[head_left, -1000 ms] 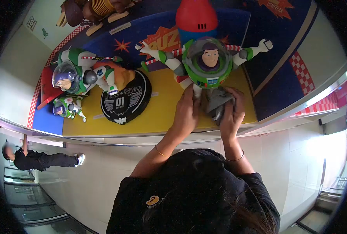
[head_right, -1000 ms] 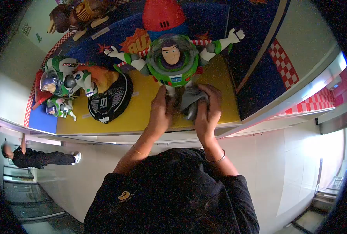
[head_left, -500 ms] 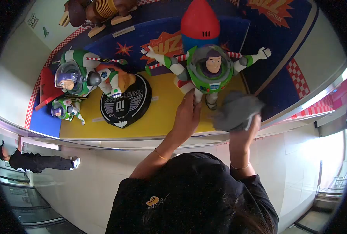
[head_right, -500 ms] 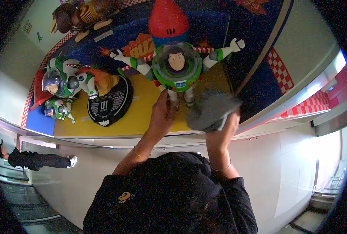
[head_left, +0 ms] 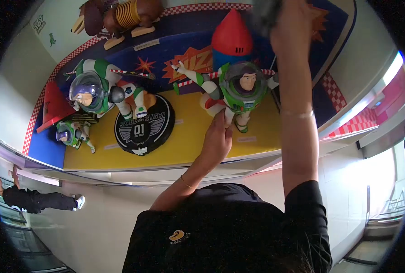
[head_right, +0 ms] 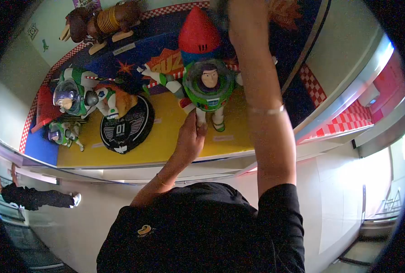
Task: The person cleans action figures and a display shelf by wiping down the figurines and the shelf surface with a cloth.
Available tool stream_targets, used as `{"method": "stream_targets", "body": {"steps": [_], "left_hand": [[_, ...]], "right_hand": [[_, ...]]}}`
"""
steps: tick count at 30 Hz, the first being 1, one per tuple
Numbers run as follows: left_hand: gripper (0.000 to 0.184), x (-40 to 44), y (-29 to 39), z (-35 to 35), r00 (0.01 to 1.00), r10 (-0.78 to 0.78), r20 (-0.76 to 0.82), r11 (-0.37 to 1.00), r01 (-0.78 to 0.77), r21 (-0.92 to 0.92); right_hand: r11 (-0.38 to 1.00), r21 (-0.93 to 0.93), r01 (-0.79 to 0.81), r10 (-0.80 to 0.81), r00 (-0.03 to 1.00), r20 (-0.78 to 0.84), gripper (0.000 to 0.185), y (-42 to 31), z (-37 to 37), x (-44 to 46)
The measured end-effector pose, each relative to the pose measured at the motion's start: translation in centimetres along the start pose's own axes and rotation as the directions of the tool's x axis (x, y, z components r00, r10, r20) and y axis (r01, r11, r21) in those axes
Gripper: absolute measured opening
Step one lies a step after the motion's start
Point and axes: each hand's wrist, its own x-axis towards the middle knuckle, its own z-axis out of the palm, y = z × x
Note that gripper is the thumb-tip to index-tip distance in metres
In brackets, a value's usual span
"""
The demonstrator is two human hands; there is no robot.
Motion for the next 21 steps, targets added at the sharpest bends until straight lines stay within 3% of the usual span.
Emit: {"method": "stream_targets", "body": {"steps": [1,3,4,6,12,16,21], "left_hand": [[0.051,0.0,0.0,0.0,1.0,0.004,0.002,1.0,-0.004,-0.002],[0.051,-0.1,-0.1,0.1,1.0,0.003,-0.002,1.0,-0.003,0.005],[0.051,-0.1,-0.1,0.1,1.0,-0.001,-0.002,1.0,0.001,0.017],[0.051,-0.3,-0.2,0.2,1.0,-0.009,0.003,0.999,0.009,0.042],[0.049,-0.3,0.0,0.2,1.0,-0.01,0.015,0.999,0.009,0.042],[0.047,-0.2,-0.3,0.3,0.994,0.097,-0.057,0.991,-0.091,0.096],[0.046,-0.1,-0.8,0.6,0.993,0.1,-0.059,0.991,-0.094,0.096]], "right_hand": [[0.927,-0.364,0.095,-0.027,0.982,0.189,0.032,0.1,0.6,0.7],[0.703,-0.675,0.226,0.246,0.813,0.528,0.031,4.9,0.1,4.8],[0.7,-0.677,0.229,0.249,0.81,0.531,0.031,5.3,0.5,4.8],[0.65,-0.594,0.474,0.299,0.56,0.773,0.035,5.9,1.5,4.4],[0.589,-0.746,0.311,0.447,0.644,0.621,0.038,6.9,0.5,5.3],[0.429,-0.873,0.233,0.563,0.686,0.46,0.047,4.6,1.4,4.0],[0.597,-0.757,0.266,0.442,0.679,0.587,0.06,6.0,0.2,3.7]]}}
